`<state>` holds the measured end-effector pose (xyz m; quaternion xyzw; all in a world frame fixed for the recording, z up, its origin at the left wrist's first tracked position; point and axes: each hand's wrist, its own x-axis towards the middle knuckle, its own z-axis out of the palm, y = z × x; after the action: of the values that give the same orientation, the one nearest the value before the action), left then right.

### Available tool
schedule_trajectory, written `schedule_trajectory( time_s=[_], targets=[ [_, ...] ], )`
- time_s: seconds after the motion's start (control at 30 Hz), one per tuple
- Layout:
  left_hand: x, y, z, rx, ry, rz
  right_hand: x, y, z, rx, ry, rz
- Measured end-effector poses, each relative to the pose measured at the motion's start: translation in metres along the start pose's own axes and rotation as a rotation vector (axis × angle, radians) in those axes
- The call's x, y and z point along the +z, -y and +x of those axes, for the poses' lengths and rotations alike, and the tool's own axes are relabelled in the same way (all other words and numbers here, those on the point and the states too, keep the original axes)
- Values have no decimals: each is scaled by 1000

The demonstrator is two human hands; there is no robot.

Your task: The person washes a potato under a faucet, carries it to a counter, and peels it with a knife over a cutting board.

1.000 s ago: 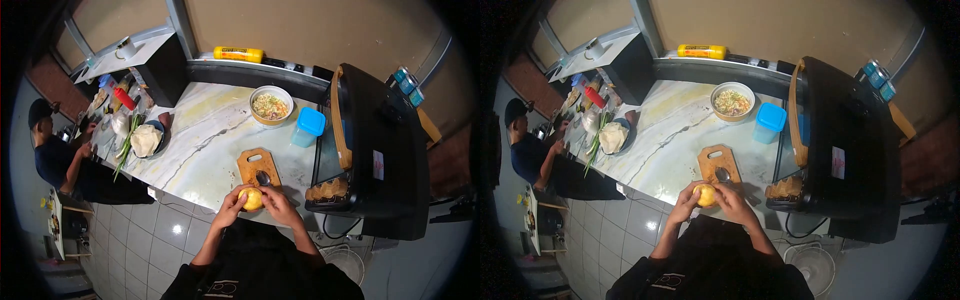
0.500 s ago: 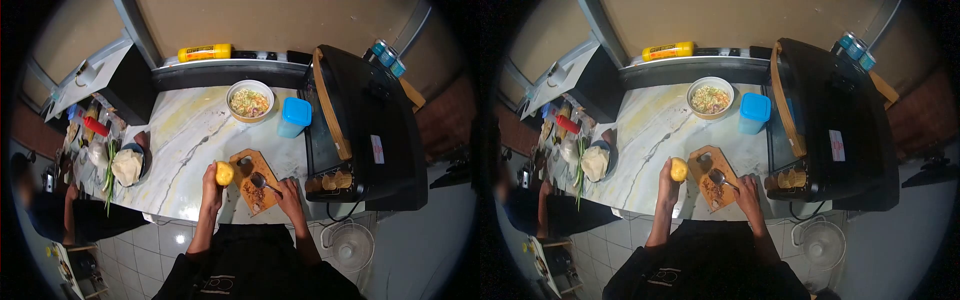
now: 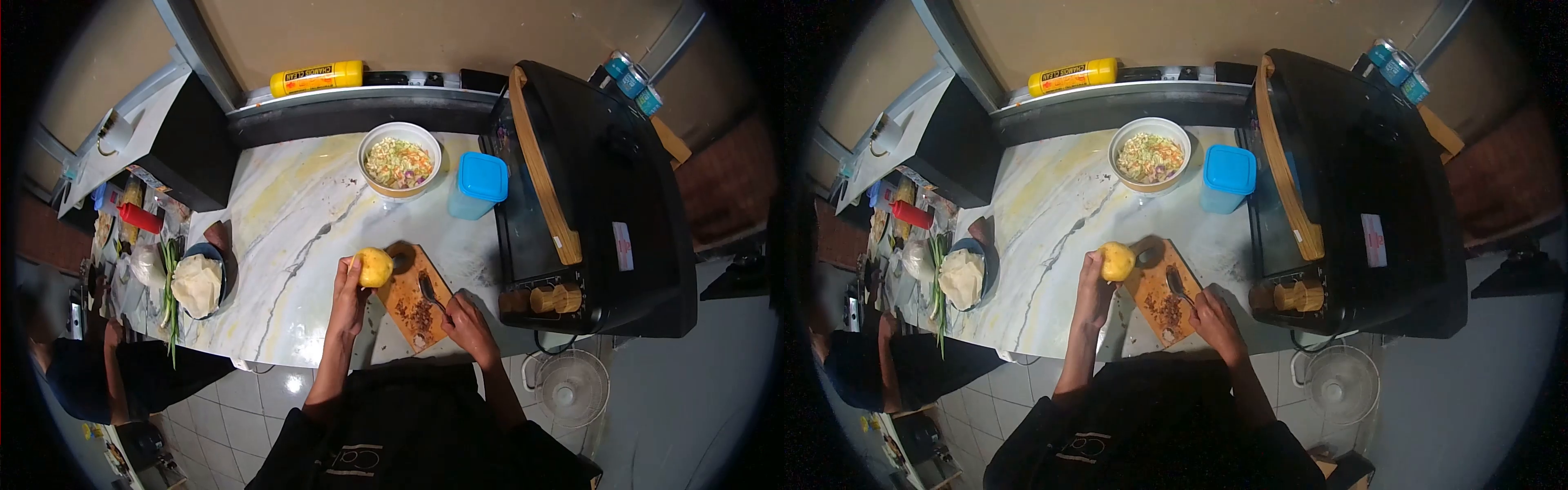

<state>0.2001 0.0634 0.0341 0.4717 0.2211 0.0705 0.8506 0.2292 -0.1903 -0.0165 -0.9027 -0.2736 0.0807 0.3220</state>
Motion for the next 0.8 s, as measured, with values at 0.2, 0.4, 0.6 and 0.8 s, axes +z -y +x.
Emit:
schedule_trajectory(
  time_s=[0.2, 0.4, 0.6, 0.8],
  targets=[
    [-12, 12, 1, -65, 23, -110, -12, 9, 1, 47, 31, 68],
    [-5, 18, -7, -95, 125, -177, -22, 14, 2, 76, 57, 160],
    [1, 22, -7, -69, 75, -135, -22, 23, 2, 56, -53, 166],
    [2, 20, -8, -38, 59, -97, -11, 14, -1, 83, -65, 134]
  ],
)
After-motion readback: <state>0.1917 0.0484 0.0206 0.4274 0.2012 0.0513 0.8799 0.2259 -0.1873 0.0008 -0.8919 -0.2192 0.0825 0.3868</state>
